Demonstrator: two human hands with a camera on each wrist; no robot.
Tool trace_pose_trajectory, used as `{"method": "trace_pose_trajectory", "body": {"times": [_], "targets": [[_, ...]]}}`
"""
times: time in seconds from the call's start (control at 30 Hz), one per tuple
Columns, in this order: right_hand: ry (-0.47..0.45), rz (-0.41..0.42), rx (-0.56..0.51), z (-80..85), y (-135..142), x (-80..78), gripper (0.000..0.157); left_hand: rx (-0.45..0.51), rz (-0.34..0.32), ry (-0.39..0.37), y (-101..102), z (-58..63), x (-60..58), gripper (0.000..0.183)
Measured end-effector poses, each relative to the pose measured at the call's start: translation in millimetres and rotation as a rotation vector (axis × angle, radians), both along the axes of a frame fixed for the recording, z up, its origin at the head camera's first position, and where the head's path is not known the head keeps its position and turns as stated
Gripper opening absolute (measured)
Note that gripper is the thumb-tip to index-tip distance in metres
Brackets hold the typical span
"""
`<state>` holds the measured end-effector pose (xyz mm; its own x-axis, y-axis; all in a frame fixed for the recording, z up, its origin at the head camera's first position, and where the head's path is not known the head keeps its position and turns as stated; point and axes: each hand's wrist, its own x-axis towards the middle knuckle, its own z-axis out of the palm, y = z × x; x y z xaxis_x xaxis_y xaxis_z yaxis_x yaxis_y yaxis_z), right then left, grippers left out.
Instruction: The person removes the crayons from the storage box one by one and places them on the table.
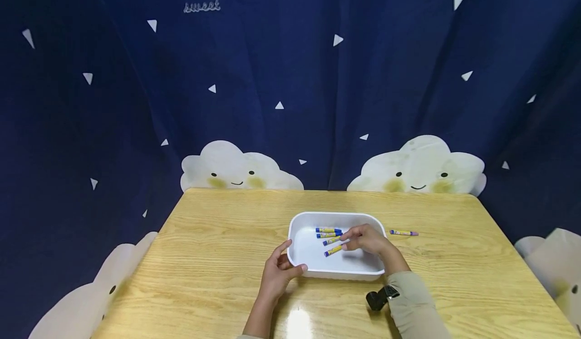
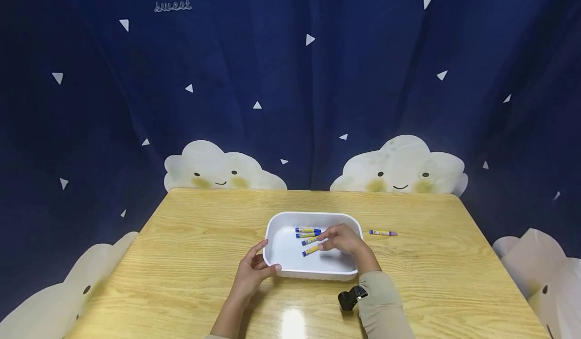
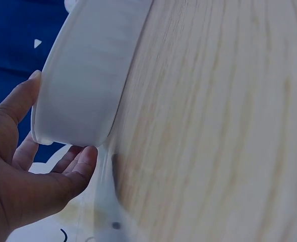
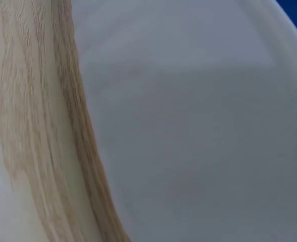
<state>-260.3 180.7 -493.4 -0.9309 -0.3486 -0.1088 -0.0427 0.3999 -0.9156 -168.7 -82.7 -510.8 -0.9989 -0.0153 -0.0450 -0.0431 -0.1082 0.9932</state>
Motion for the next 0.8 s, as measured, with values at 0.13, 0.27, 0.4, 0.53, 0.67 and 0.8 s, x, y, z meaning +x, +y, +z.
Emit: {"method": "trace_pose_trajectory", "body": {"times": [0.13, 0.27, 0.4, 0.53, 0.67, 0.8], "targets": [[0.054, 0.046, 0.056, -2.9, 0, -1.0, 0.028, 0.005, 0.003, -0.006, 1, -0.3, -0.5, 0.078], [0.144, 0.097, 0.145, -6.7, -2, -0.8, 0.027, 0.01, 0.005, -0.009, 1, -1.7, -0.9, 0.079], [0.196, 0.099, 0.222, -9.5, -7, 0.1, 0.028, 0.018, 0.008, -0.014, 1, -2.6, 0.3, 0.08], [0.25, 0.092, 0.299, -11.5, -10, -0.3, 0.027, 0.021, 0.011, -0.011, 2, -2.9, 1.9, 0.08], [0.308, 0.09, 0.357, -13.1, -12, -1.5, 0.019, 0.019, 0.006, 0.005, 2, -2.4, 2.2, 0.079], [0.306, 0.107, 0.3, -13.4, -11, -1.8, 0.016, 0.03, -0.007, 0.0, 2, 6.7, 4.2, 0.078]]}}
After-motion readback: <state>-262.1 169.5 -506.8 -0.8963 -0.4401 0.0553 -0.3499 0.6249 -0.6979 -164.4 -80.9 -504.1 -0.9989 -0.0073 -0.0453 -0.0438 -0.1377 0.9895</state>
